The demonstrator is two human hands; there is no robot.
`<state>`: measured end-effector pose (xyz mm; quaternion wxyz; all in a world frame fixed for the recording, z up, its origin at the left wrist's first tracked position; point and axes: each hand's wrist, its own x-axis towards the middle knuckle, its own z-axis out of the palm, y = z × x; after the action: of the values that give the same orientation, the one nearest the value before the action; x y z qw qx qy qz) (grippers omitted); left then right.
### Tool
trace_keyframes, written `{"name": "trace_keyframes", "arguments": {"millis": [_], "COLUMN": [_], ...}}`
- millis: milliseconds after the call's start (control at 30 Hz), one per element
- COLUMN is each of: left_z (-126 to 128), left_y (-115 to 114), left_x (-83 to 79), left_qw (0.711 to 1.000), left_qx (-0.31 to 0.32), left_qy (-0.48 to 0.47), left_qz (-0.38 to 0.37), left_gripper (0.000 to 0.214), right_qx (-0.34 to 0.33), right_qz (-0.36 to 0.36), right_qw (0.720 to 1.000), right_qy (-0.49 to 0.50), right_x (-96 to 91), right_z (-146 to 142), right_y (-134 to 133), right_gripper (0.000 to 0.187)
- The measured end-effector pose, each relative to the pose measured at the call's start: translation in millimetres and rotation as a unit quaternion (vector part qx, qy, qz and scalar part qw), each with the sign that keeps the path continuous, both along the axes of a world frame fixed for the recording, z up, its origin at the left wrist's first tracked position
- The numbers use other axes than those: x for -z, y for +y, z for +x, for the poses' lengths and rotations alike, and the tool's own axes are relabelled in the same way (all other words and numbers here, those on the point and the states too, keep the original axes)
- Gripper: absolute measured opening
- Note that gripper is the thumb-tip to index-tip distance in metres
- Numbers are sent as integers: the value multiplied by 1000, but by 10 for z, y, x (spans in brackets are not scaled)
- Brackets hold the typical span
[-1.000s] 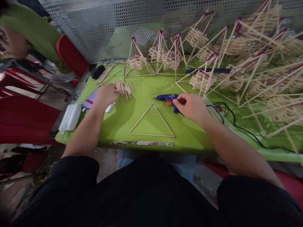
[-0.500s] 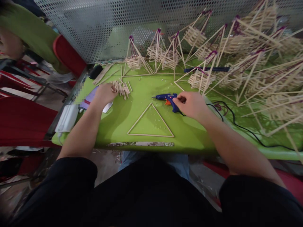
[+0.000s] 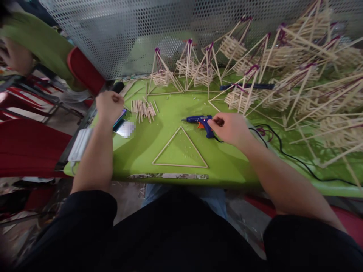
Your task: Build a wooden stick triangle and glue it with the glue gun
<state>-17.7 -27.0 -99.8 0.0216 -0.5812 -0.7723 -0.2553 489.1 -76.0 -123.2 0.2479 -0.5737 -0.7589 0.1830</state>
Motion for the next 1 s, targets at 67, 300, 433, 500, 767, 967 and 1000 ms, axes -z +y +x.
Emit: {"name": "trace_keyframes", "arguments": {"millis": [67, 300, 433, 500, 767, 967, 1000], "left_z": [-170, -307, -174, -84, -119, -282, -292], "left_y": [-15, -34, -11, -5, 498, 1277, 1355], "left_x": [-94, -148, -59, 8, 19, -22, -9], "left_qw": [999, 998, 998, 999, 982, 956, 957], "left_qx": [-27, -43, -58, -47, -54, -41, -31], "left_qy": [-12, -23, -17, -15, 74, 113, 107], "left_qz": [26, 46, 37, 20, -165, -269, -267], "left_gripper": [28, 34, 28, 28, 35, 74, 74], "right_qx": [3, 6, 4, -1, -48, -57, -51], "right_qz": [5, 0, -3, -4, -19, 0, -1], "right_qw": [1000, 1000, 1000, 1000, 997, 997, 997], "right_qy": [-5, -7, -19, -30, -53, -53, -56], "right_x": [3, 34, 40, 23, -121, -189, -196], "right_z": [25, 107, 93, 62, -4, 81, 86], "right_y": [12, 70, 43, 1, -143, -162, -159], "right_gripper": [43, 51, 46, 38, 32, 31, 31]}}
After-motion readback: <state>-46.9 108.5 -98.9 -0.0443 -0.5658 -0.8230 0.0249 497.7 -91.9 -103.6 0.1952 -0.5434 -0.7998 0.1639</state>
